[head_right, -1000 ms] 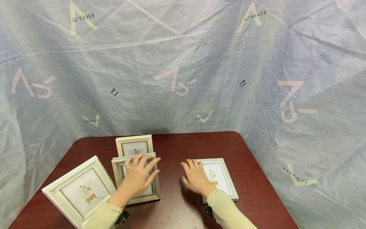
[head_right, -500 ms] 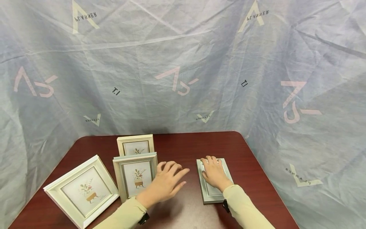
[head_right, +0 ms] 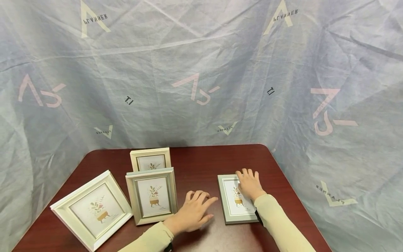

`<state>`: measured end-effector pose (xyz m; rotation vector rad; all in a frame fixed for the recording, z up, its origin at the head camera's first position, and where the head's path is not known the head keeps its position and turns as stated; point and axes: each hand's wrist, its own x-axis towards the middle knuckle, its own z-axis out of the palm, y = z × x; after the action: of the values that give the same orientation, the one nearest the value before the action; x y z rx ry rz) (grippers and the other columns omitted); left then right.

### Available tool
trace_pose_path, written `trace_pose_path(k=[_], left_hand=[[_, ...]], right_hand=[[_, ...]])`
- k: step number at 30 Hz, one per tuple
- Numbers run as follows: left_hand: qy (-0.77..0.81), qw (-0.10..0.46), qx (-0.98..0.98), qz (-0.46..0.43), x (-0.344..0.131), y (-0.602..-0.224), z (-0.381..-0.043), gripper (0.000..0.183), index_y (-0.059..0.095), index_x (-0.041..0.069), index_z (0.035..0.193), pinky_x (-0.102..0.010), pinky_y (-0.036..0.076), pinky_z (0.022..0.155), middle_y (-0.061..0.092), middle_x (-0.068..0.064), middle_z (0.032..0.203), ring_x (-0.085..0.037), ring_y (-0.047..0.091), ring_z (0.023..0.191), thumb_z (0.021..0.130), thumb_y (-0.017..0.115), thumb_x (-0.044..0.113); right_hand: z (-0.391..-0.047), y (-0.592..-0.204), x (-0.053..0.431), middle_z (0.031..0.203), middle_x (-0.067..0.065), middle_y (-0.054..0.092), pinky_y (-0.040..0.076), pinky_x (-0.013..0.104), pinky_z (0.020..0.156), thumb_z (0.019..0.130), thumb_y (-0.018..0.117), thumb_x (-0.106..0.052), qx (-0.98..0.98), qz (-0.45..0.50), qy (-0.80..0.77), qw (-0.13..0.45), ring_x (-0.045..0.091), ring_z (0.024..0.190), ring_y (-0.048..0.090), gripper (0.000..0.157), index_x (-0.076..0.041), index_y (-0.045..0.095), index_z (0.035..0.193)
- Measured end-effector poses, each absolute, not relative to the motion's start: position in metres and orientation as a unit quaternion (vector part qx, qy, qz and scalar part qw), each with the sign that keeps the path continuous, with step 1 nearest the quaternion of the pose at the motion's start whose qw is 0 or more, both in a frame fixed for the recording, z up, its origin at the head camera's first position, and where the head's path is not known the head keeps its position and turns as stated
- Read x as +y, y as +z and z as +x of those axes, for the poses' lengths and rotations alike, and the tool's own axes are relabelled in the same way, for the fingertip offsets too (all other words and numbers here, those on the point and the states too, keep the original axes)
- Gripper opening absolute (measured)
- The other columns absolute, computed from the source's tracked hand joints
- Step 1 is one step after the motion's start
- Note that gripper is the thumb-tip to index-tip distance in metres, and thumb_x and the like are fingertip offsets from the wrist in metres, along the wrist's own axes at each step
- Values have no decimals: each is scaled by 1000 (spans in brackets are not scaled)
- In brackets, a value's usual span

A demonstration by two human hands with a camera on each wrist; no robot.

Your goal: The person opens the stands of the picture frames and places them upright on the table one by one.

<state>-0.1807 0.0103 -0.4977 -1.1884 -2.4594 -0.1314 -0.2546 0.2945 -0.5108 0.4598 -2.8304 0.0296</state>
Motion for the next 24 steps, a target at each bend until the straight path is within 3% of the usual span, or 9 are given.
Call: trace_pose_path(k=[13, 24], left_hand=[[-44, 146, -897, -414, 26, -515, -175, 55, 49, 26, 141, -42, 32, 91, 49, 3, 122, -16, 44, 117, 94, 60, 51], [-43, 136, -900, -411, 24, -518, -175, 56, 47, 27, 143, -41, 32, 89, 50, 3, 121, -15, 44, 117, 94, 60, 51]], right_hand=[[-274, -520, 312, 121, 18, 56, 32, 60, 83, 95, 66, -21, -989, 139, 33, 45, 41, 111, 47, 39, -8, 57, 130], [-282, -526, 315, 115, 18, 59, 35, 61, 82, 98, 61, -17, -987, 151, 39, 48, 40, 107, 50, 30, -10, 59, 127]])
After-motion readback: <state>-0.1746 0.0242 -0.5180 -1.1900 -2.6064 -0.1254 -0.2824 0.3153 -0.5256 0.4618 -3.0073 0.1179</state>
